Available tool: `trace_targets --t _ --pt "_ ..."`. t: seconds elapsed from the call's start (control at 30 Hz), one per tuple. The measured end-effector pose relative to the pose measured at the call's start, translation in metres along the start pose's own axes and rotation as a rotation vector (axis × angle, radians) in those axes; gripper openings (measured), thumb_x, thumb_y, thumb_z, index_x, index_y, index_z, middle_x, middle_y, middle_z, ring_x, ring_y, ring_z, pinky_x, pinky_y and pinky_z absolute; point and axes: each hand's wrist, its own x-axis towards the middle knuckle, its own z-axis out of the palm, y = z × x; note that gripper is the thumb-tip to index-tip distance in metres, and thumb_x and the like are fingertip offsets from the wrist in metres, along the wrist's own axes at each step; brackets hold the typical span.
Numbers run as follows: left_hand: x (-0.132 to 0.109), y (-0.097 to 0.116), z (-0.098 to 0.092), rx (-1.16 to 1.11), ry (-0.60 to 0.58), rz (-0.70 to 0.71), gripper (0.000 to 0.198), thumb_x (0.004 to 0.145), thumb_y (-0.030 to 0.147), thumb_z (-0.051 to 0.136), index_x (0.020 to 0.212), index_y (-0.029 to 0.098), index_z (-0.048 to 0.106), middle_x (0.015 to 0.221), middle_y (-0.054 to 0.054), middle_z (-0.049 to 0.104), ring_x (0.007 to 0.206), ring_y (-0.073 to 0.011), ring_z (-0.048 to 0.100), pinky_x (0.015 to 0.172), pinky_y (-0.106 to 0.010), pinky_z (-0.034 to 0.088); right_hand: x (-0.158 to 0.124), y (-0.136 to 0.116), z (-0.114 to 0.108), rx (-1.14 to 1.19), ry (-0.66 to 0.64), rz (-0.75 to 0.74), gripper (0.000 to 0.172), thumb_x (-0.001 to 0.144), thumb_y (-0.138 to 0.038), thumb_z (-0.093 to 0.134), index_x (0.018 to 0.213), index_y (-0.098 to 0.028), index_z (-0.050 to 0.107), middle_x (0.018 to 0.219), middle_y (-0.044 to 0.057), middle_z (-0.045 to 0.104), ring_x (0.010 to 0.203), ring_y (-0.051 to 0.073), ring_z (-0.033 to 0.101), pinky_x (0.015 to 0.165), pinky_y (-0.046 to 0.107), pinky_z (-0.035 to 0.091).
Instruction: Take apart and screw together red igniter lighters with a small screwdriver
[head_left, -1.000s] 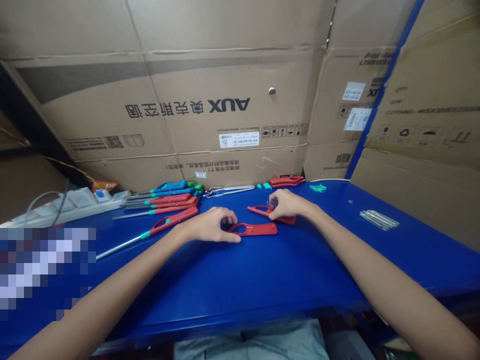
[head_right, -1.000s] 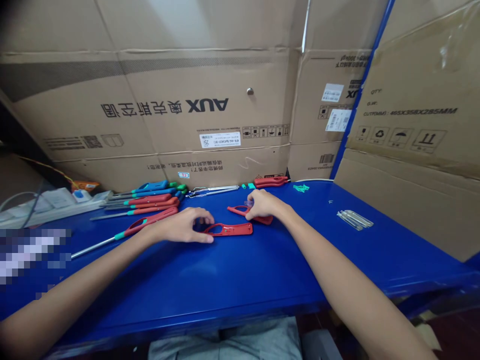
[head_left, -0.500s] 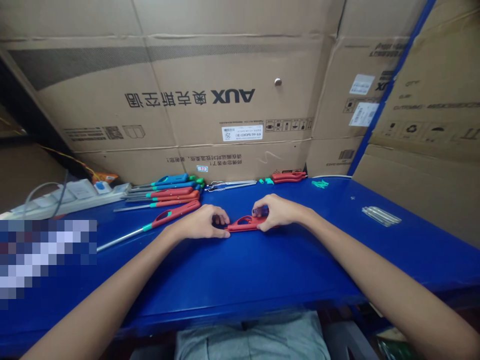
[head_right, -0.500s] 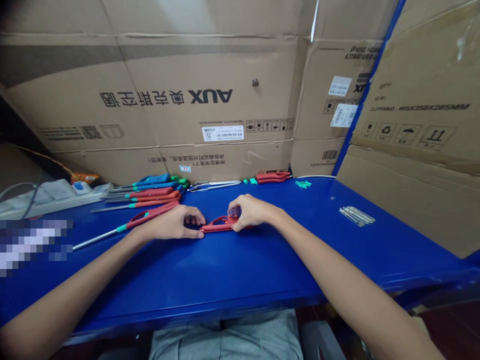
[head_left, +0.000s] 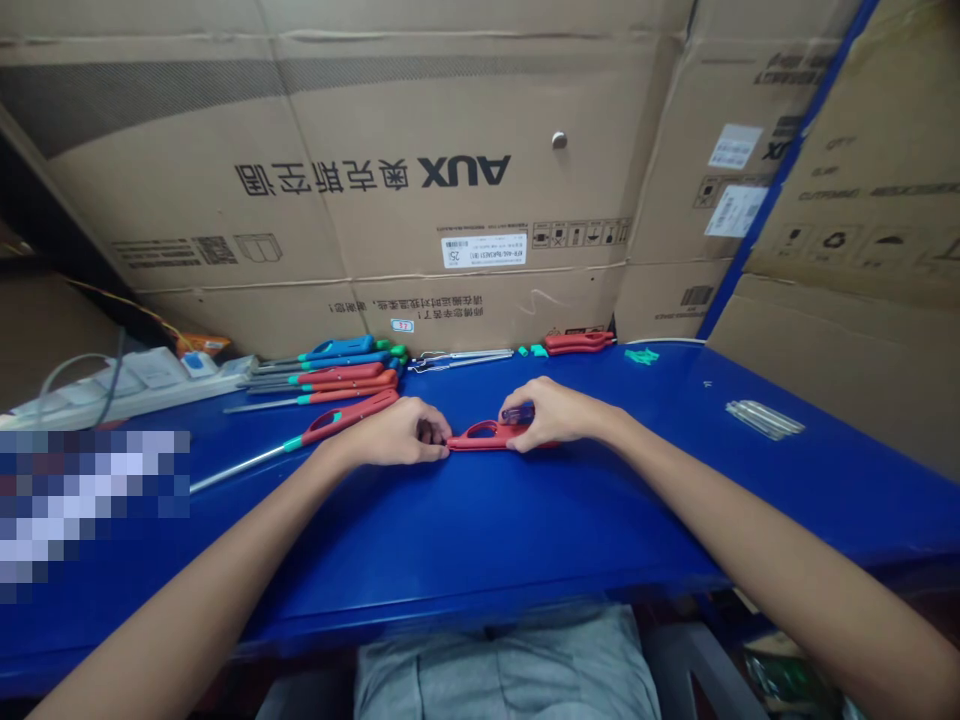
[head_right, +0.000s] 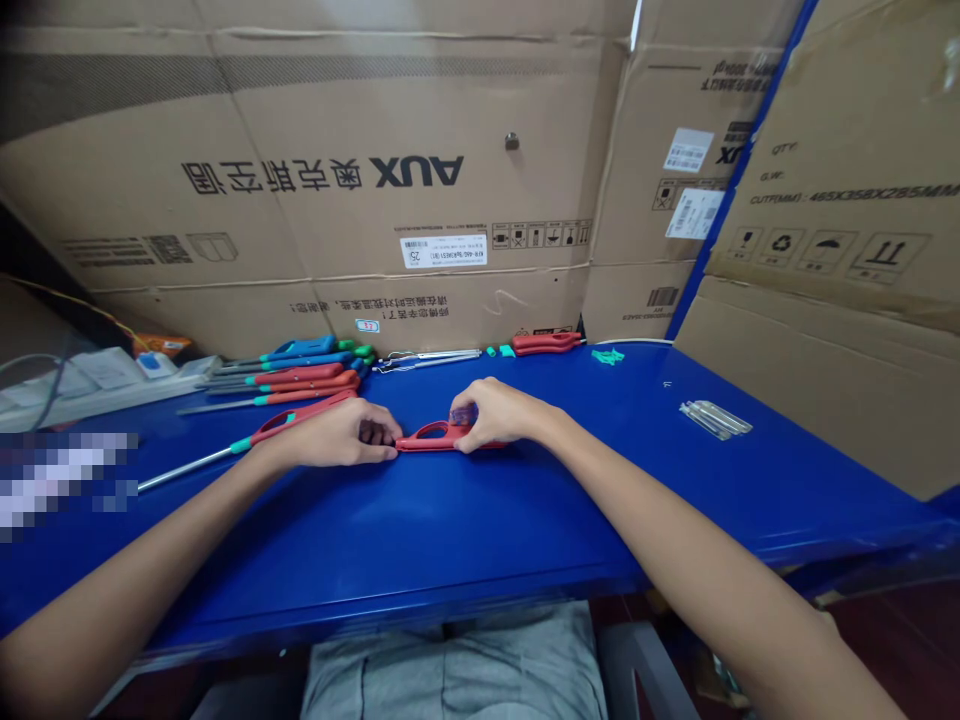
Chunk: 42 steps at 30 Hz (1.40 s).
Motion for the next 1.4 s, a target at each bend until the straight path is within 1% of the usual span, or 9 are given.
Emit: trace_targets --t 0.13,0.37,0.47,0.73,0.93,1.03,1.3,1.4 --pt "-0.0001 0.0027 0.0000 -0.007 0.003 -0.005 0.027 0.071 0.035 0.064 0.085 0.013 0.069 0.070 -0.002 0.064 0.058 -0.0105 0.054 0.052 -0.020 0.042 -0.0001 -0.0005 0.0000 0.017 0.008 -0.015 0.029 0.063 -0.024 0.070 0.090 -0.012 0.070 0.085 0.002 0.067 0.074 0.013 0.057 0.066 0.023 0.042" --pt "0.0004 -0.0016 0.0013 -0.015 0.002 0.011 0.024 0.071 0.034 0.064 0.084 0.014 0.068 0.068 -0.001 0.063 0.057 -0.0106 0.054 0.053 -0.020 0.042 0.0013 -0.0005 0.0019 0.020 -0.011 -0.010 0.034 0.065 -0.026 0.070 0.095 -0.012 0.071 0.090 0.004 0.068 0.079 0.015 0.059 0.069 0.023 0.043" --pt "0.0003 -0.0003 0.0012 -0.009 0.001 0.000 0.024 0.071 0.034 0.064 0.084 0.014 0.068 0.068 -0.001 0.063 0.057 -0.0106 0.054 0.053 -0.020 0.042 0.0023 0.0008 0.0036 0.026 -0.010 -0.018 0.036 0.065 -0.027 0.070 0.097 -0.011 0.071 0.090 0.004 0.068 0.078 0.014 0.059 0.069 0.023 0.043" --pt "-0.0009 0.0013 -0.0001 0.011 0.005 0.017 0.025 0.073 0.035 0.063 0.085 0.014 0.068 0.071 -0.002 0.064 0.058 -0.0106 0.055 0.052 -0.020 0.042 0.0017 0.0005 0.0044 0.062 -0.017 -0.027 0.036 0.066 -0.028 0.070 0.098 -0.012 0.071 0.089 0.003 0.068 0.078 0.014 0.059 0.068 0.022 0.042" --pt "-0.0013 0.0020 0.0015 0.057 0.042 0.059 0.022 0.073 0.031 0.061 0.084 0.014 0.070 0.075 -0.002 0.066 0.061 -0.0104 0.057 0.056 -0.019 0.043 0.0018 0.0015 0.0038 0.039 -0.023 -0.033 0.037 0.066 -0.028 0.070 0.100 -0.012 0.071 0.092 0.004 0.068 0.080 0.015 0.059 0.068 0.023 0.042" --pt "-0.0006 0.0029 0.0019 0.069 0.047 0.051 0.022 0.072 0.031 0.061 0.084 0.015 0.070 0.076 -0.002 0.066 0.062 -0.0104 0.057 0.056 -0.019 0.043 0.0016 0.0020 0.0035 0.016 -0.016 -0.021 0.038 0.067 -0.027 0.069 0.102 -0.013 0.072 0.093 0.004 0.068 0.080 0.015 0.059 0.069 0.023 0.042" --pt "-0.0003 0.0045 0.0024 0.023 0.032 0.009 0.025 0.071 0.035 0.062 0.083 0.013 0.068 0.070 -0.002 0.064 0.059 -0.0112 0.056 0.054 -0.020 0.043 0.0025 0.0014 0.0051 0.025 -0.030 -0.015 0.035 0.066 -0.026 0.068 0.100 -0.016 0.070 0.089 0.002 0.067 0.077 0.014 0.057 0.067 0.022 0.040" --pt "0.0001 0.0033 0.0039 0.013 0.038 0.013 0.030 0.072 0.039 0.062 0.086 0.013 0.067 0.069 -0.002 0.063 0.060 -0.0118 0.056 0.054 -0.021 0.043 0.0048 0.0039 0.0069 0.004 -0.033 -0.027 0.027 0.068 -0.028 0.068 0.092 -0.017 0.069 0.086 0.001 0.065 0.076 0.013 0.055 0.065 0.022 0.038"
